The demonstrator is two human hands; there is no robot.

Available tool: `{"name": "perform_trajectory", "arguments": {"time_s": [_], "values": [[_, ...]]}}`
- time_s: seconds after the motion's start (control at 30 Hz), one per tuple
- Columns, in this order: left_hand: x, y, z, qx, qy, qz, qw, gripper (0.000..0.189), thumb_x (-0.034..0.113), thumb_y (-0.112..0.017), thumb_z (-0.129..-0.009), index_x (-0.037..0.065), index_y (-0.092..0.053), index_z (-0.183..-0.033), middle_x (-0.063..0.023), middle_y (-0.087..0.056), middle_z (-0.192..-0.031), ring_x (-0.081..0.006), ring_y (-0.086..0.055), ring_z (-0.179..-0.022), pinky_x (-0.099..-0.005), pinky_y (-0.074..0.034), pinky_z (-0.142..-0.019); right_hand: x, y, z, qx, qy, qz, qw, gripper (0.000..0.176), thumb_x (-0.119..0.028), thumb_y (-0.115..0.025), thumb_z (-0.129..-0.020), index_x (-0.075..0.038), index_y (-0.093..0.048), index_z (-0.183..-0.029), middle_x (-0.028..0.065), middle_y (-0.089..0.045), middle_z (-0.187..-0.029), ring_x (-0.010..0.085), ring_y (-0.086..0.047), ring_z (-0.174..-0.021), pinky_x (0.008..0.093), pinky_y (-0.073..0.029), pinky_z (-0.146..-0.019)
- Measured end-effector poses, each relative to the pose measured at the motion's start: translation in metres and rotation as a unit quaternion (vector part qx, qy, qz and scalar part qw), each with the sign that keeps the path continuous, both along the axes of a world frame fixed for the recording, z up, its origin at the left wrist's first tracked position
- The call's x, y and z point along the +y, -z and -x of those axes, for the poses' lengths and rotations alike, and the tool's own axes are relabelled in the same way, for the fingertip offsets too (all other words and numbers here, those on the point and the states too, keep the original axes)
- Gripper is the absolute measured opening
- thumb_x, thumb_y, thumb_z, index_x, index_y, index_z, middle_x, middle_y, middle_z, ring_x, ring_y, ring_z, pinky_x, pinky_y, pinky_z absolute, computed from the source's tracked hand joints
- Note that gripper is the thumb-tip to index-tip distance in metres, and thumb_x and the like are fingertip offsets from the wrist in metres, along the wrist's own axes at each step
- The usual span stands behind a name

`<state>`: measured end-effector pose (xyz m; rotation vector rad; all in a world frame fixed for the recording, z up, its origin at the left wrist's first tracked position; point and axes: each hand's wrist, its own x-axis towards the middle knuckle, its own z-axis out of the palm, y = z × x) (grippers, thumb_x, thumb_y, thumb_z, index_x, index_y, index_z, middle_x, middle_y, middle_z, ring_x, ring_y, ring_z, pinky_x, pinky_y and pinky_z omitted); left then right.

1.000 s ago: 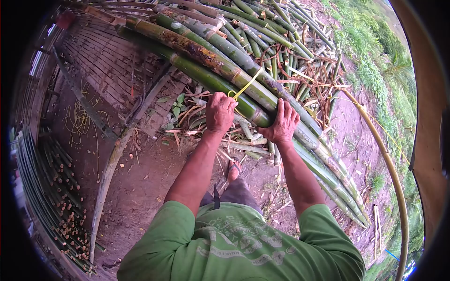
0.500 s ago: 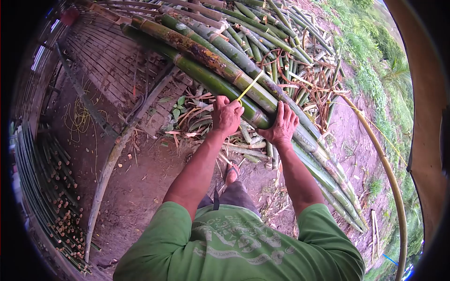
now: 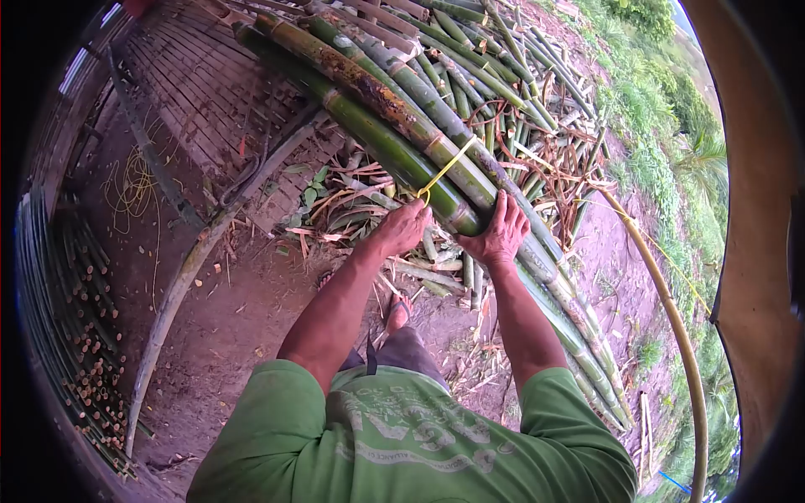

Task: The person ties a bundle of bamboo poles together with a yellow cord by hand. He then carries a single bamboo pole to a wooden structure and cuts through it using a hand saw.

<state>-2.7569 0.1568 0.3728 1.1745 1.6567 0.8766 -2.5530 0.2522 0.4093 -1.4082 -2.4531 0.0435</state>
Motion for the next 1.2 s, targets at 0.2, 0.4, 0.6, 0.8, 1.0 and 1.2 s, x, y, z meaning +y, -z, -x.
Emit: {"name": "perform_trajectory", "arguments": {"time_s": [0.2, 0.4, 0.6, 0.8, 1.0, 1.2], "values": [[0.019, -0.039, -0.001, -0.481, -0.046, 0.160, 0.861, 0.043, 0.054, -0.048, -0.097, 0.011, -0.051, -0.097, -0.0087, -0.065, -0.068, -0.0193, -0.066, -0.057, -0.0310, -0.051, -0.043, -0.002, 0.002, 0.004, -0.032, 0.016, 0.018, 0.999, 0.122, -0.048, -0.085, -0.039, -0.008, -0.034, -0.142, 0.0139, -0.044, -0.134, 0.0342, -0.041, -0.123, 0.0508, -0.027, -0.105], [-0.016, -0.046, -0.009, -0.444, -0.089, 0.073, 0.889, 0.041, 0.048, -0.050, -0.098, 0.007, -0.046, -0.095, -0.0089, -0.061, -0.061, -0.0187, -0.062, -0.048, -0.0294, -0.051, -0.040, -0.003, 0.007, 0.005, -0.061, 0.019, 0.014, 0.998, 0.125, -0.049, -0.085, -0.039, -0.005, -0.031, -0.143, 0.0153, -0.042, -0.137, 0.0354, -0.040, -0.124, 0.0509, -0.025, -0.107], [-0.024, -0.037, 0.014, -0.212, 0.041, -0.024, 0.976, 0.029, 0.033, -0.054, -0.100, 0.006, -0.048, -0.089, -0.0046, -0.054, -0.051, -0.0136, -0.059, -0.044, -0.0266, -0.046, -0.040, -0.004, 0.009, 0.008, -0.088, 0.024, 0.016, 0.996, 0.131, -0.053, -0.086, -0.040, -0.005, -0.024, -0.146, 0.0160, -0.039, -0.139, 0.0356, -0.037, -0.127, 0.0519, -0.022, -0.109], [-0.052, -0.053, -0.003, -0.416, 0.111, -0.095, 0.898, 0.037, 0.041, -0.056, -0.098, 0.007, -0.055, -0.085, -0.0048, -0.060, -0.059, -0.0093, -0.059, -0.053, -0.0258, -0.047, -0.047, 0.006, 0.012, 0.013, -0.106, 0.022, 0.013, 0.994, 0.130, -0.055, -0.084, -0.042, -0.005, -0.024, -0.146, 0.0172, -0.040, -0.139, 0.0364, -0.037, -0.127, 0.0528, -0.022, -0.109], [-0.055, -0.020, 0.067, -0.585, -0.136, -0.051, 0.798, 0.055, 0.057, -0.050, -0.095, 0.008, -0.056, -0.120, -0.0068, -0.066, -0.090, -0.0103, -0.059, -0.059, -0.0258, -0.050, -0.052, 0.001, 0.015, 0.010, -0.097, 0.021, 0.001, 0.995, 0.130, -0.054, -0.084, -0.040, -0.004, -0.025, -0.145, 0.0185, -0.039, -0.139, 0.0368, -0.036, -0.128, 0.0523, -0.023, -0.108], [0.022, 0.053, 0.064, -0.501, -0.263, 0.005, 0.824, 0.033, 0.032, -0.053, -0.099, 0.012, -0.056, -0.126, -0.0035, -0.064, -0.108, -0.0112, -0.062, -0.068, -0.0274, -0.054, -0.056, 0.000, 0.019, 0.006, -0.100, 0.021, 0.005, 0.995, 0.133, -0.056, -0.084, -0.039, -0.005, -0.025, -0.146, 0.0196, -0.040, -0.137, 0.0378, -0.036, -0.127, 0.0526, -0.024, -0.107]]}}
